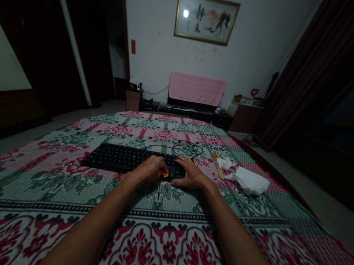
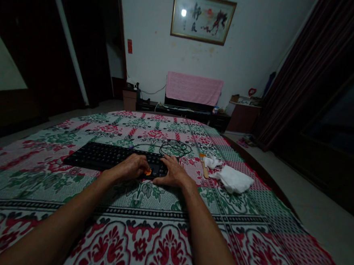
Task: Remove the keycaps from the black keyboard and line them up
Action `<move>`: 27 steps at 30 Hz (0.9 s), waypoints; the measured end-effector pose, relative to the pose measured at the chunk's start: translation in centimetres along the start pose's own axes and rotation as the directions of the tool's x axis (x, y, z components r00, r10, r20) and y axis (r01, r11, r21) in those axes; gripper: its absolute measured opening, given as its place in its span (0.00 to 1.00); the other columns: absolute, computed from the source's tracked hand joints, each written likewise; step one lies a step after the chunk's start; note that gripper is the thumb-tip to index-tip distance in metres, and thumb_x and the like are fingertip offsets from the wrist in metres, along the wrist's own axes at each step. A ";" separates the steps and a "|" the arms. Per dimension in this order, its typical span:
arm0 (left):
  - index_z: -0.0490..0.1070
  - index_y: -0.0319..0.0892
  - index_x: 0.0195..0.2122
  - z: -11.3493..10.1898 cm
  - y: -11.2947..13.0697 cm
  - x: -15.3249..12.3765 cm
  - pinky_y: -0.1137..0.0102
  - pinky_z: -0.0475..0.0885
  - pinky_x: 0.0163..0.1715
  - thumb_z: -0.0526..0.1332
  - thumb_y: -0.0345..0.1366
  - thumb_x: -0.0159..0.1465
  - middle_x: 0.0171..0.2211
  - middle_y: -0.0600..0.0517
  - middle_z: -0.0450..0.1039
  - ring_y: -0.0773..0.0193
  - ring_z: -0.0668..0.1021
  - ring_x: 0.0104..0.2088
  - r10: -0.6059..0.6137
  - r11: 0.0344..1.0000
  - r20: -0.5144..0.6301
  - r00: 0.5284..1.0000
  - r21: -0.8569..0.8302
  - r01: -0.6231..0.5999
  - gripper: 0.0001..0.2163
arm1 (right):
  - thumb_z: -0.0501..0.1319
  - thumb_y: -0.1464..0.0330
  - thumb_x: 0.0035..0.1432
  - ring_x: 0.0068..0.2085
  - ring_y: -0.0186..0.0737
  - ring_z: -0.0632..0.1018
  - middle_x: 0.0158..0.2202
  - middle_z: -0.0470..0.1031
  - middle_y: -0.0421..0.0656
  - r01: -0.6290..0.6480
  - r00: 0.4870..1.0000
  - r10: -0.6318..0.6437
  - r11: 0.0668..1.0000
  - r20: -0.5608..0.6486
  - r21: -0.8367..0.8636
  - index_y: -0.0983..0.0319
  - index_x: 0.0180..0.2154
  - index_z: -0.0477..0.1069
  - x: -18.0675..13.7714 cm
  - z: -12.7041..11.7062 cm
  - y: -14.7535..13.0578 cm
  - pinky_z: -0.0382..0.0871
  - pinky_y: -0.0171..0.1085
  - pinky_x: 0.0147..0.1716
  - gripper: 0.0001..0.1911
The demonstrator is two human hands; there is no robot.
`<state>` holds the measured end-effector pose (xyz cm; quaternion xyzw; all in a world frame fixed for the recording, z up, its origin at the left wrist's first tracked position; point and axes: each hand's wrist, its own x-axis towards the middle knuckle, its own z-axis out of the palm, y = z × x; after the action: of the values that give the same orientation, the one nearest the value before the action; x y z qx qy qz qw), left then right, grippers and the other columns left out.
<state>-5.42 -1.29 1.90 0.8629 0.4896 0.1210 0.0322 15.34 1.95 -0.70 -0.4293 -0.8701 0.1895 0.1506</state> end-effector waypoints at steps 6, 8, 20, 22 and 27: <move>0.78 0.44 0.33 -0.5 0.4 -0.1 0.75 0.65 0.33 0.54 0.26 0.53 0.31 0.51 0.74 0.67 0.73 0.30 0.006 1.000 0.045 0.999 -0.027 -0.004 0.14 | 0.65 0.46 0.32 0.63 0.55 0.45 0.63 0.47 0.50 -0.017 1.000 0.017 1.000 0.023 -0.007 0.61 0.58 0.55 0.1 -0.1 0.1 0.43 0.53 0.59 0.53; 0.78 0.45 0.33 -0.5 0.5 -0.1 0.75 0.65 0.33 0.54 0.27 0.52 0.31 0.51 0.75 0.67 0.73 0.30 0.004 1.000 0.054 0.999 -0.021 -0.003 0.14 | 0.65 0.46 0.32 0.63 0.56 0.45 0.63 0.46 0.49 -0.043 0.998 0.045 0.998 0.043 -0.045 0.59 0.59 0.53 0.2 -0.3 -0.1 0.40 0.56 0.58 0.53; 0.77 0.42 0.36 0.1 -1.1 0.2 0.72 0.66 0.38 0.53 0.26 0.52 0.33 0.49 0.76 0.63 0.74 0.35 -0.086 0.996 -0.036 0.996 -0.012 0.085 0.15 | 0.64 0.42 0.24 0.63 0.59 0.33 0.65 0.27 0.49 -0.093 0.933 0.164 0.970 0.320 -0.226 0.61 0.63 0.30 3.8 -1.5 -1.7 0.28 0.60 0.57 0.71; 0.77 0.42 0.36 -0.1 -1.2 0.1 0.72 0.66 0.38 0.53 0.26 0.52 0.33 0.49 0.76 0.63 0.75 0.35 -0.094 0.995 -0.029 0.995 -0.016 0.094 0.15 | 0.63 0.41 0.24 0.63 0.58 0.34 0.65 0.30 0.50 -0.081 0.936 0.149 0.973 0.319 -0.216 0.62 0.63 0.30 4.1 -1.4 -1.9 0.29 0.59 0.57 0.71; 0.77 0.42 0.34 -0.8 -1.0 -0.1 0.72 0.66 0.36 0.54 0.27 0.52 0.32 0.49 0.77 0.62 0.75 0.34 -0.100 0.995 -0.036 0.994 -0.017 0.099 0.14 | 0.63 0.42 0.25 0.63 0.56 0.38 0.64 0.36 0.51 -0.058 0.956 0.107 0.982 0.275 -0.182 0.63 0.63 0.33 3.6 -1.4 -2.3 0.30 0.57 0.58 0.69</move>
<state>-6.49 -0.92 2.52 0.8348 0.5316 0.1389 0.0356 12.25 3.82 1.96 -0.4451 -0.8771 0.1795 -0.0211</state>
